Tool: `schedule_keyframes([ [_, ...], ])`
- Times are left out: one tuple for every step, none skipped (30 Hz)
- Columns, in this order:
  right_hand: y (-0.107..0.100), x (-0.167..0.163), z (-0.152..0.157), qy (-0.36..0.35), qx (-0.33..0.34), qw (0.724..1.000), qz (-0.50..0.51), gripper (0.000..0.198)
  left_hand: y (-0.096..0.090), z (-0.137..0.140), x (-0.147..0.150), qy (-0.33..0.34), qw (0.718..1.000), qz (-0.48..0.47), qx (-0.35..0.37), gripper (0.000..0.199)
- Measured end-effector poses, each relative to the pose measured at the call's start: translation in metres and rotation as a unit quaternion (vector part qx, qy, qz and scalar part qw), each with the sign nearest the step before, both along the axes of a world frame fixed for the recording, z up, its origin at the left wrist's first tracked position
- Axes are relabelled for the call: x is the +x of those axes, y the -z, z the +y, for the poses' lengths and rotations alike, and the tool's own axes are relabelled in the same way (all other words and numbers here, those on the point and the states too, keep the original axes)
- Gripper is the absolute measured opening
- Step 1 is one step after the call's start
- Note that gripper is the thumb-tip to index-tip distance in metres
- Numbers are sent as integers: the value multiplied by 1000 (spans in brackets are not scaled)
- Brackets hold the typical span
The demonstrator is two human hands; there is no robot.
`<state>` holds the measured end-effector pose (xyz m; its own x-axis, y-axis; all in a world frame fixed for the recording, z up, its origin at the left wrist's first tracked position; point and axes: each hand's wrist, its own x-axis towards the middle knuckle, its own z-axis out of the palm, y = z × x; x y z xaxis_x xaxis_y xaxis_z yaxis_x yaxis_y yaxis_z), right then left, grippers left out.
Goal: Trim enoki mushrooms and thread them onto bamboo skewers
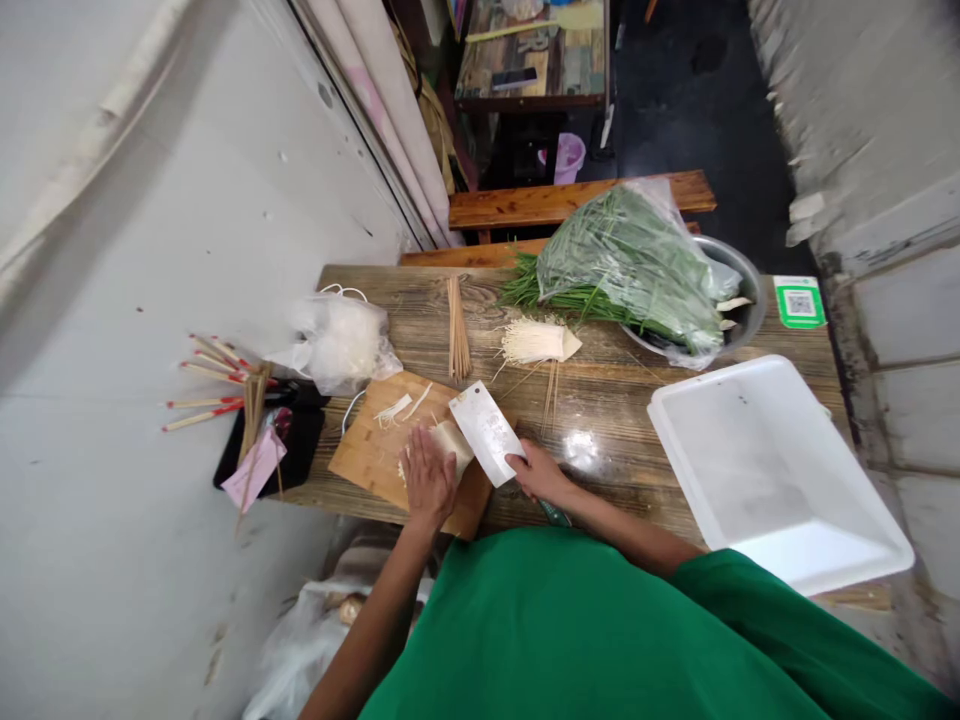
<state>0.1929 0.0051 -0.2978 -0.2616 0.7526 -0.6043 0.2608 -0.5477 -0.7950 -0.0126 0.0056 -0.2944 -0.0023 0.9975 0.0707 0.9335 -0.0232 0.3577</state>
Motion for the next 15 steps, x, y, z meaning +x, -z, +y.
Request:
schedule_keyframes([
  [0, -2, 2, -8, 0, 1000, -4, 13, -4, 0, -2, -17, 1000, 4, 8, 62],
  [0, -3, 3, -16, 0, 1000, -9, 13, -8, 0, -4, -34, 999, 8, 18, 62],
  [0, -5, 4, -23, 0, 1000, -13, 12, -12, -1, -5, -49, 998, 11, 26, 61],
  [0, -6, 5, -30, 0, 999, -17, 12, -14, -2, -6, -59, 998, 12, 32, 60],
  [0, -7, 5, -37, 0, 999, -20, 12, -16, -4, -6, -64, 997, 13, 35, 60],
  [-1, -8, 5, -43, -1, 999, -23, 12, -16, -7, -5, -62, 997, 14, 35, 60],
  [-2, -9, 5, -50, -1, 998, -25, 12, -16, -10, -3, -51, 998, 12, 30, 60],
  [-2, -10, 6, -55, -2, 998, -26, 12, -14, -13, -1, -37, 999, 11, 24, 61],
  [-3, -10, 6, -60, -4, 998, -28, 12, -11, -15, 3, -20, 1000, 9, 16, 62],
  [-4, -10, 6, -63, -5, 998, -29, 13, -8, -18, 7, -4, 1000, 7, 9, 62],
  [-5, -11, 6, -66, -7, 997, -31, 13, -4, -19, 10, 7, 1000, 6, 2, 63],
  [-5, -11, 6, -68, -8, 997, -32, 13, -1, -20, 13, 13, 1000, 6, -2, 64],
  [-6, -11, 6, -70, -8, 997, -34, 14, 1, -19, 15, 13, 1000, 8, -4, 65],
  [-6, -11, 6, -72, -9, 997, -36, 14, 3, -17, 15, 11, 1000, 11, -4, 65],
  [-6, -11, 6, -74, -9, 997, -37, 14, 5, -14, 15, 7, 1000, 14, -4, 65],
])
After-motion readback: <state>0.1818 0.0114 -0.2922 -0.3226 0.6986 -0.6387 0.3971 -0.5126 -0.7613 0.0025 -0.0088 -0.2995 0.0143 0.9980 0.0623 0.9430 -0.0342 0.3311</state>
